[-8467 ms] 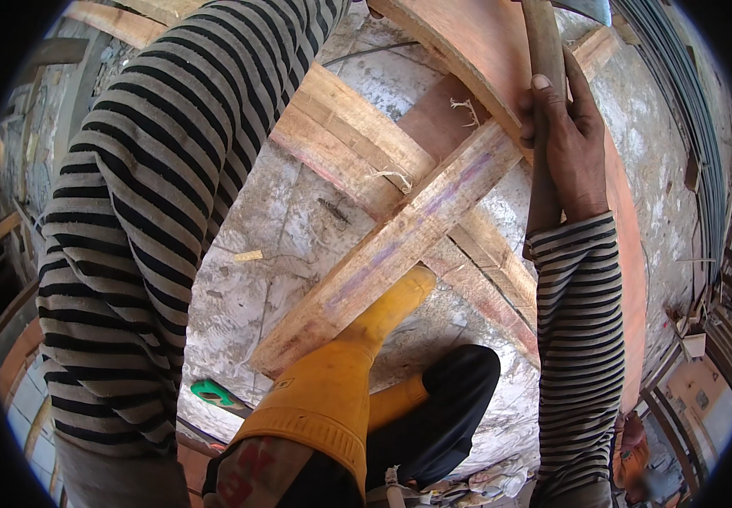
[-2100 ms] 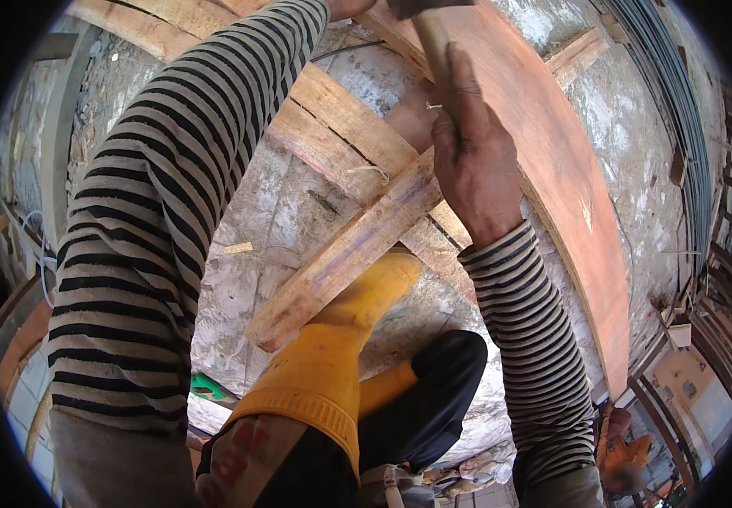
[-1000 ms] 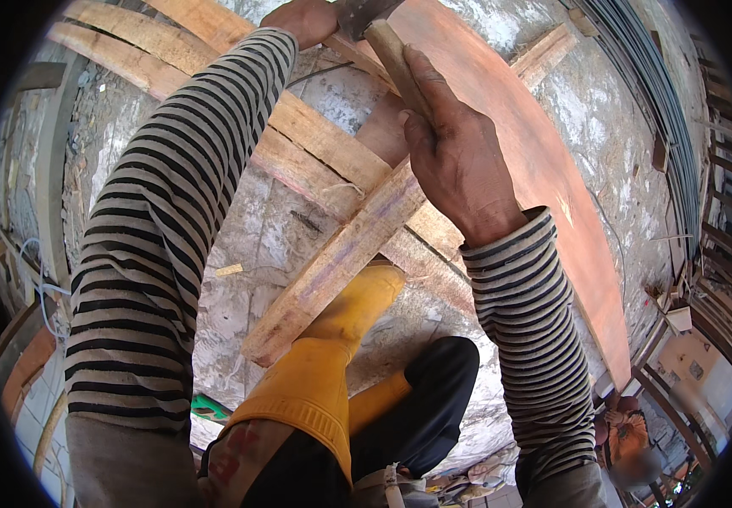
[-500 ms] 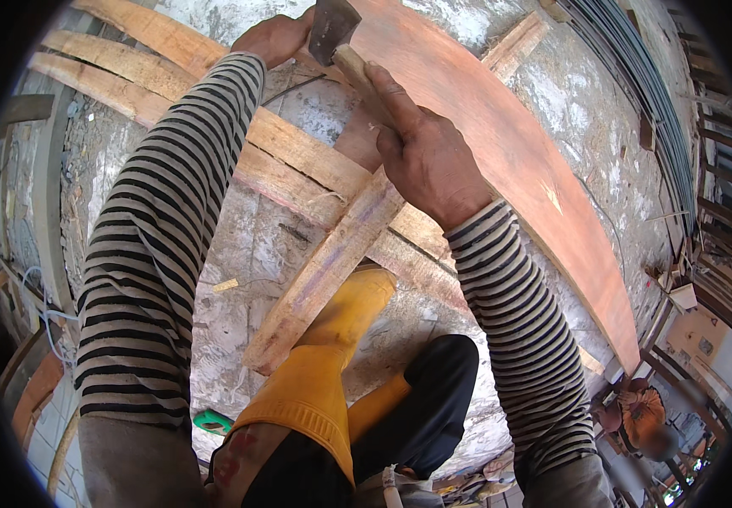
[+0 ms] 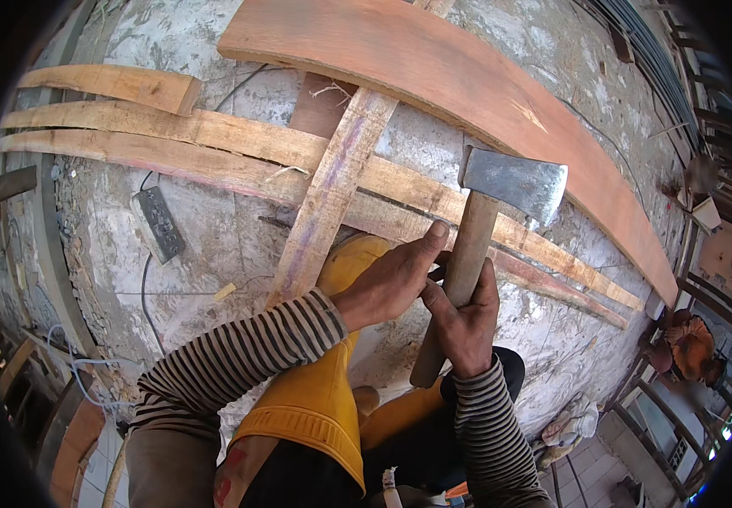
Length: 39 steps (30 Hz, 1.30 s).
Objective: The person aligns a curved wooden board on a frame and hammers nails into the wood using the back of an axe head.
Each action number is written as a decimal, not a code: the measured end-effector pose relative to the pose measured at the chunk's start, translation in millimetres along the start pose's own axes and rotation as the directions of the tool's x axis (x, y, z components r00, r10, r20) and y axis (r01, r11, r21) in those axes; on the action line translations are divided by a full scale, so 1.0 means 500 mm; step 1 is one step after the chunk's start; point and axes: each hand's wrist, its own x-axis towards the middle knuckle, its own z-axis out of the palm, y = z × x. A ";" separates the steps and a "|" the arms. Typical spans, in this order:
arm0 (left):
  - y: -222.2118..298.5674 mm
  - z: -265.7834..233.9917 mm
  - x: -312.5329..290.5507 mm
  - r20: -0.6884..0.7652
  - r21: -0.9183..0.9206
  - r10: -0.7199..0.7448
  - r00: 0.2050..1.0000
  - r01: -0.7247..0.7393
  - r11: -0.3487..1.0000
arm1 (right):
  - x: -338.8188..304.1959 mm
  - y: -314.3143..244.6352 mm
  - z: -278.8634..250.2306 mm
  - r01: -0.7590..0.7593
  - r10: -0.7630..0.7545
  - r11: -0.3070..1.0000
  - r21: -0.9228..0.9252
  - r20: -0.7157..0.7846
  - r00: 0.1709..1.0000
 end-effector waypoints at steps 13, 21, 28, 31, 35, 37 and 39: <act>-0.090 0.085 0.027 0.241 0.242 -0.281 0.929 0.223 0.944 | -0.088 0.132 -0.091 -0.055 0.056 0.998 0.034 -0.038 0.998; -0.112 0.106 0.036 0.220 0.288 -0.177 0.959 0.110 0.951 | -0.092 0.170 -0.111 -0.071 0.076 0.996 0.059 -0.090 0.993; -0.069 0.114 0.072 0.067 0.699 -0.051 0.996 -0.011 0.715 | -0.074 0.162 -0.125 -0.214 0.237 0.963 0.163 -0.139 0.962; -0.022 0.072 0.113 0.014 0.850 0.330 0.944 -0.185 0.494 | -0.047 0.155 -0.130 -0.237 0.298 0.938 0.255 -0.239 0.924; 0.134 -0.041 0.218 0.058 0.998 0.691 0.720 -0.054 -0.027 | 0.048 0.149 -0.147 -0.035 0.320 0.828 0.560 -0.420 0.849; 0.182 -0.102 0.276 0.153 0.981 0.721 0.676 -0.016 -0.193 | 0.100 0.141 -0.160 0.092 0.319 0.786 0.612 -0.529 0.787; 0.215 -0.138 0.301 0.123 0.968 0.641 0.758 0.051 -0.246 | 0.149 0.135 -0.175 0.223 0.294 0.713 0.664 -0.573 0.765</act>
